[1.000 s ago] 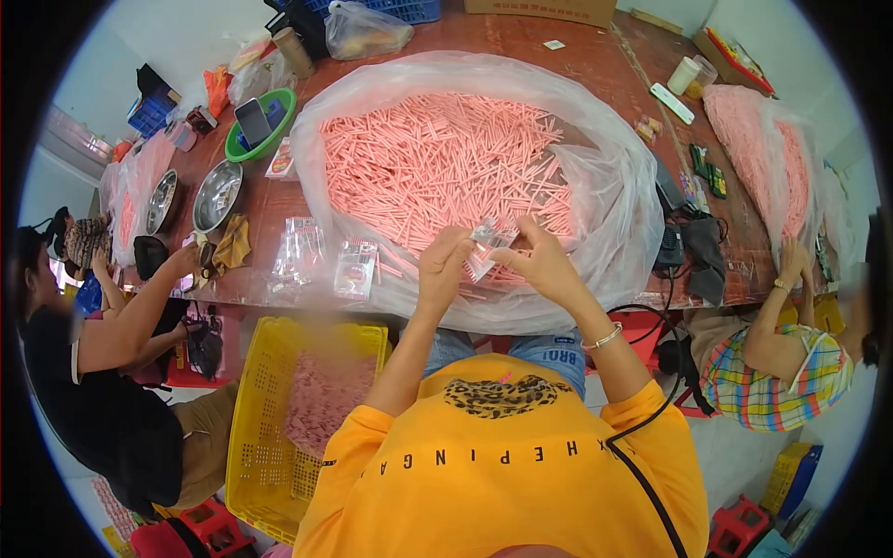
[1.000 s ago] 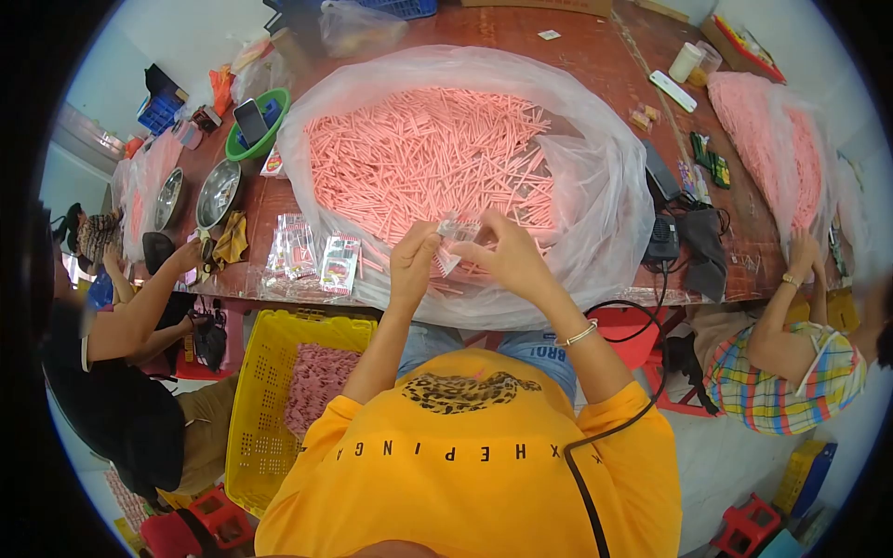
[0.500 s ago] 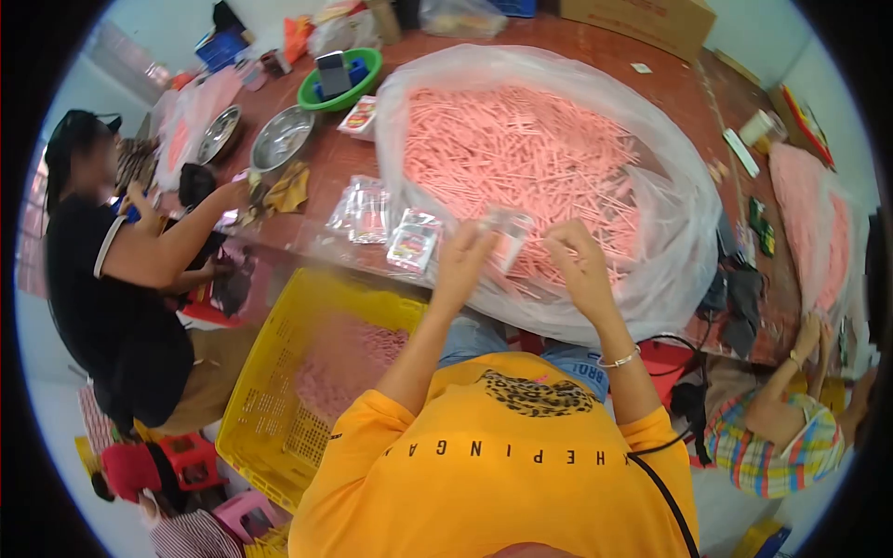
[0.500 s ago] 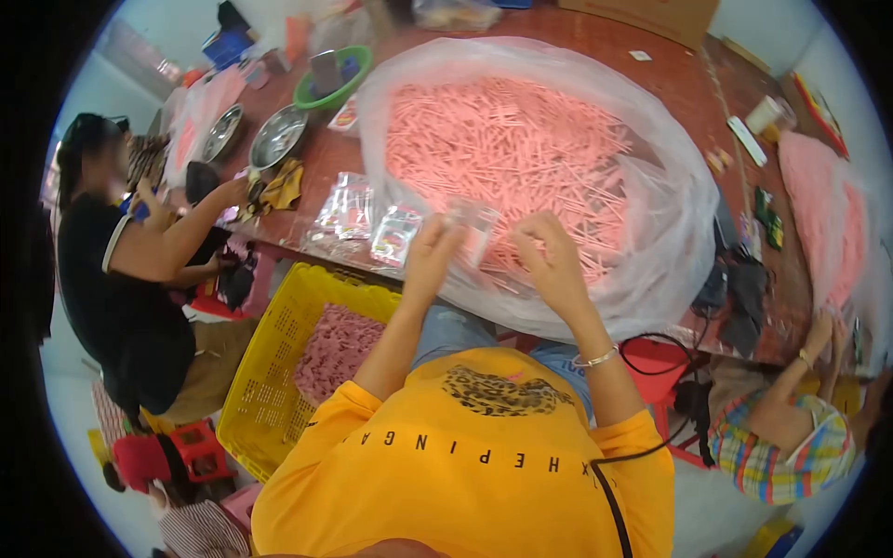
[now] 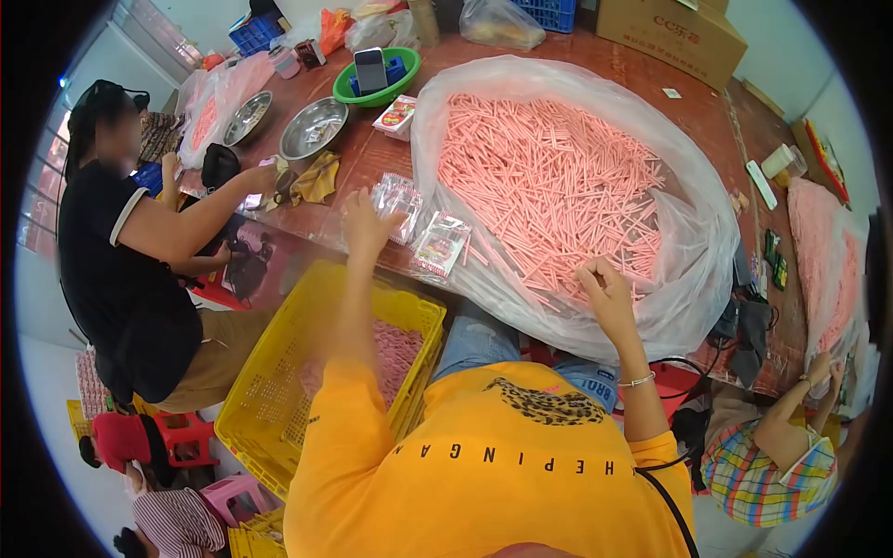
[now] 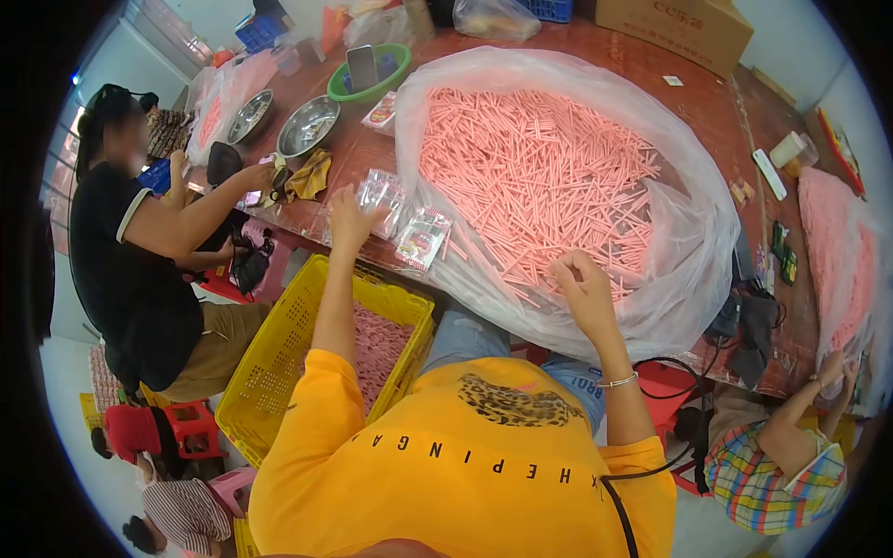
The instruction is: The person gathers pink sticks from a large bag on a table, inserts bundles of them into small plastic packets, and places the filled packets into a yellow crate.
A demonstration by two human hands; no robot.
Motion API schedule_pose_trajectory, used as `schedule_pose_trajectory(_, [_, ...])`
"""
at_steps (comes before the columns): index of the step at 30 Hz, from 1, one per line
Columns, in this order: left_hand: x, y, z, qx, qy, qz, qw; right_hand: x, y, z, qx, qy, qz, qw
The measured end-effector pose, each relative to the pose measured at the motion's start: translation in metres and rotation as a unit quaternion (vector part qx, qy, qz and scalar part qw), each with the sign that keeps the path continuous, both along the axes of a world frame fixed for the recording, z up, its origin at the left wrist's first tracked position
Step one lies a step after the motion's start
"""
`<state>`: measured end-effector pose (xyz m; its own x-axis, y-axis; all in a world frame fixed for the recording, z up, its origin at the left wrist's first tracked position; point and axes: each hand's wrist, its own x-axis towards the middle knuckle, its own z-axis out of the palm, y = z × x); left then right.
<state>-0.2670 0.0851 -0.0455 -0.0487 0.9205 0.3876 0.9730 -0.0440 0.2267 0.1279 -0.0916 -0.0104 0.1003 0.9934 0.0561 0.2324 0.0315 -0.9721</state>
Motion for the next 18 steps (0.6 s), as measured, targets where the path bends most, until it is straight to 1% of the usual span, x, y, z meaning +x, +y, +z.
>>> schedule_pose_trajectory(2, [-0.004,0.012,0.019,-0.159,-0.024,0.055,0.985,0.003,0.001,-0.003,-0.002,0.000,0.003,1.000])
schedule_pose_trajectory(5, [-0.005,0.024,0.029,-0.220,-0.003,0.046,0.975,0.003,0.001,-0.005,-0.008,0.002,0.004,1.000])
schedule_pose_trajectory(7, [-0.009,0.036,0.029,-0.269,-0.033,0.026,0.962,0.001,0.000,-0.004,-0.007,-0.001,0.006,1.000])
schedule_pose_trajectory(11, [-0.020,0.065,0.010,-0.352,-0.083,0.009,0.932,0.000,0.001,-0.012,-0.010,-0.013,0.011,1.000])
schedule_pose_trajectory(14, [-0.022,0.058,0.002,-0.265,-0.096,-0.033,0.959,0.000,0.001,-0.010,-0.016,-0.024,0.017,0.999])
schedule_pose_trajectory(18, [-0.022,0.042,0.006,-0.216,-0.166,-0.026,0.962,0.001,-0.001,-0.009,-0.020,-0.017,0.017,1.000])
